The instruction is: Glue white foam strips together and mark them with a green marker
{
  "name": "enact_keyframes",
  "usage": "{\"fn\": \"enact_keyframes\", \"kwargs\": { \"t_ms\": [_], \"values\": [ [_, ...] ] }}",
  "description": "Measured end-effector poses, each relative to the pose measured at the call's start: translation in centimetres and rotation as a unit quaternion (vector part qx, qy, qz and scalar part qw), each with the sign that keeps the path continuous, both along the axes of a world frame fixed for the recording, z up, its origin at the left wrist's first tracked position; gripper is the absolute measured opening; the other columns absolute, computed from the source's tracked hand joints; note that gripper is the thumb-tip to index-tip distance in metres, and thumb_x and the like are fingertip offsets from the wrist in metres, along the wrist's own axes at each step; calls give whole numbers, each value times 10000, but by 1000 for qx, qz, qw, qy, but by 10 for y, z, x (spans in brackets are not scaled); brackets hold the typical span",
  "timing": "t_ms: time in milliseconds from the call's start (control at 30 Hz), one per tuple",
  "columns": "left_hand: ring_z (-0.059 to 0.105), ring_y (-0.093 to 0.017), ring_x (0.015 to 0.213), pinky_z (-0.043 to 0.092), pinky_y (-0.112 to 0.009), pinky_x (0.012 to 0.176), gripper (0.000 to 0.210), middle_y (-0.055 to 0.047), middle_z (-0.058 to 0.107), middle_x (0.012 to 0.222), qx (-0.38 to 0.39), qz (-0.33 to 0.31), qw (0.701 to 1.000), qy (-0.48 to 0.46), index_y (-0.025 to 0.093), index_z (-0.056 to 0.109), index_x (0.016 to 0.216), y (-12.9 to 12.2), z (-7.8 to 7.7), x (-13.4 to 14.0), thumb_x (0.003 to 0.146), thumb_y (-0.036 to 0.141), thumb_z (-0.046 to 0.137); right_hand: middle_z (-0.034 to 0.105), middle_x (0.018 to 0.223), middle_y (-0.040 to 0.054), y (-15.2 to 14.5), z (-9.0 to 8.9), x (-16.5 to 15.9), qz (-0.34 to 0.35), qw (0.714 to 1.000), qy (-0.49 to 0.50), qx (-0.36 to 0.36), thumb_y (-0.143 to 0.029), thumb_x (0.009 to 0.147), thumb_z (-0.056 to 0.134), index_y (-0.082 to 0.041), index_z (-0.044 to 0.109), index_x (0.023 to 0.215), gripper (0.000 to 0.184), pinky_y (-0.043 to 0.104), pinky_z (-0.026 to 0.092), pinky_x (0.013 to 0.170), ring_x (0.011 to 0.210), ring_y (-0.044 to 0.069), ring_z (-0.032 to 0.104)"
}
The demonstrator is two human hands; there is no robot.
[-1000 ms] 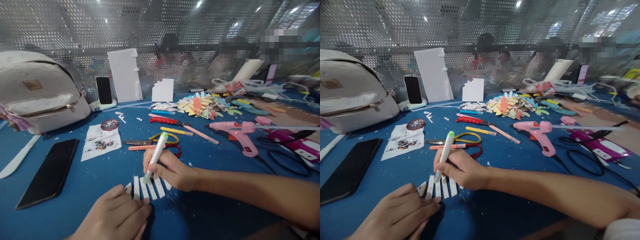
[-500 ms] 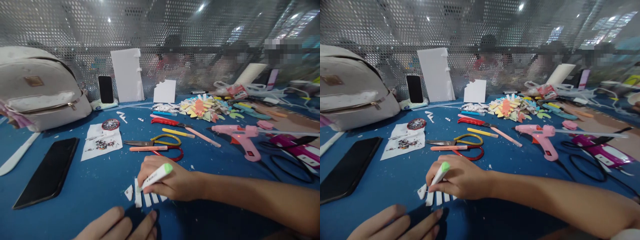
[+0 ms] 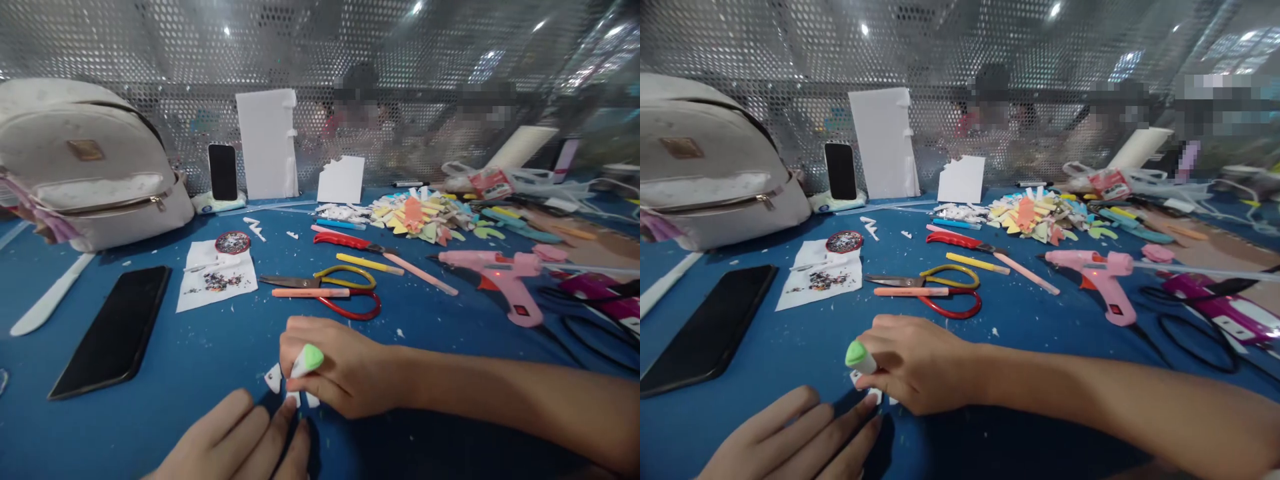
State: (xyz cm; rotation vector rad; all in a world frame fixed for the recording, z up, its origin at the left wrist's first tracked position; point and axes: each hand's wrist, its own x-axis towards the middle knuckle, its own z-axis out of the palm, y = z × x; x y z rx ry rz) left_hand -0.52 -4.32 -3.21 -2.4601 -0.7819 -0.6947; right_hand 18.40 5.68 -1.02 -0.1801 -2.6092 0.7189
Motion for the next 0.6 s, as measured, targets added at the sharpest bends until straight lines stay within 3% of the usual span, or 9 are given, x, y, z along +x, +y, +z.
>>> {"fn": "enact_keyframes", "kwargs": {
  "t_ms": [200,367,600],
  "values": [
    [653,-131,589,463,-322,596,311,-1,764,809,-47,-13,998,-26,141,693,968,1,0,0,1019,151,387,592,792,38,4,-3,1,3,999,-33,-4,-285,1023,415,-170,542,846,246,287,395,739,733,169,457],
    [604,-112,533,438,-309,527,244,-3,717,710,-90,-35,993,-74,110,682,921,5,5,1,977,111,444,618,801,26,9,-3,4,-8,998,0,-62,-247,1001,443,-159,583,862,215,286,397,778,744,152,516],
    [606,-112,536,439,-308,549,245,-4,721,722,-89,-42,992,-80,103,679,932,6,5,4,982,116,440,613,778,22,9,-5,5,-30,990,79,-109,-454,1048,313,-170,579,849,437,321,413,782,734,156,547]
  ]
}}
